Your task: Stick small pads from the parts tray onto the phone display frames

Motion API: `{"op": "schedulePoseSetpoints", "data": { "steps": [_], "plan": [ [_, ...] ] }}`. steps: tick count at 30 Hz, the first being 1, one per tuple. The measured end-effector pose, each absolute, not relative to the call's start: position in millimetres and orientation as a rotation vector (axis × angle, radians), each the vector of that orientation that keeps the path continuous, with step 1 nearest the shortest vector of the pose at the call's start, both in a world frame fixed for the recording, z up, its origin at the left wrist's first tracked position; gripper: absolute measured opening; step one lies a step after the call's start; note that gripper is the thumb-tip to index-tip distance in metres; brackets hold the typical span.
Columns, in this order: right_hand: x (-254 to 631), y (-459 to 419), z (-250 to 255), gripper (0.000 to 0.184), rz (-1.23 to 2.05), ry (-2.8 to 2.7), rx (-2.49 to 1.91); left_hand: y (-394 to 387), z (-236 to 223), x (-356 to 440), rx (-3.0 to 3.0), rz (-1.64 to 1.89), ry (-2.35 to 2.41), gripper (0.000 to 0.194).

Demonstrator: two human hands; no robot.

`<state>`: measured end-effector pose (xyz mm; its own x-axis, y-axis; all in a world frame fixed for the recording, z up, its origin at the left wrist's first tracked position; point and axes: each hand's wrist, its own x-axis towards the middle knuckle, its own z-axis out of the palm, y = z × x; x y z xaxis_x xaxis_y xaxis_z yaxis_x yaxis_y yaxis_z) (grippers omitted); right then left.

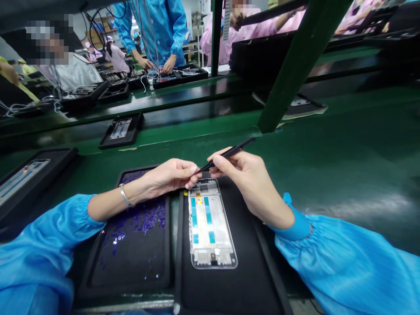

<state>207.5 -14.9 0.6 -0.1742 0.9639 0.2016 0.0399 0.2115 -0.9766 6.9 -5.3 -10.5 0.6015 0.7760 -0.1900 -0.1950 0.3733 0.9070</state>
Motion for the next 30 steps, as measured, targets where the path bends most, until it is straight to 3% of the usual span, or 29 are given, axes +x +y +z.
{"op": "schedulePoseSetpoints", "data": {
  "steps": [9,15,18,23,27,30],
  "plan": [
    [207.1,-14.1,-0.4,0.028,1.194,-1.446,-0.994,-7.9,-9.6,7.8,1.055,0.682,0.684,0.039],
    [207.3,-12.4,4.5,0.028,1.286,-1.362,-1.018,-1.7,-9.5,6.0,1.208,0.692,0.786,0.052],
    [210.2,-9.6,6.7,0.028,1.337,-1.331,-1.019,0.8,-4.3,0.8,1.361,0.671,0.853,0.042],
    [214.2,-6.7,6.2,0.031,1.340,-1.338,-1.027,-35.6,12.8,0.1,2.159,0.366,0.794,0.021],
    [213.9,-8.3,6.2,0.032,1.327,-1.335,-1.035,-80.5,15.0,12.7,2.752,0.058,0.469,0.023],
    [212.4,-9.8,7.5,0.032,1.324,-1.314,-1.037,-97.8,4.1,22.8,2.896,0.029,0.408,0.023]
  ]
}}
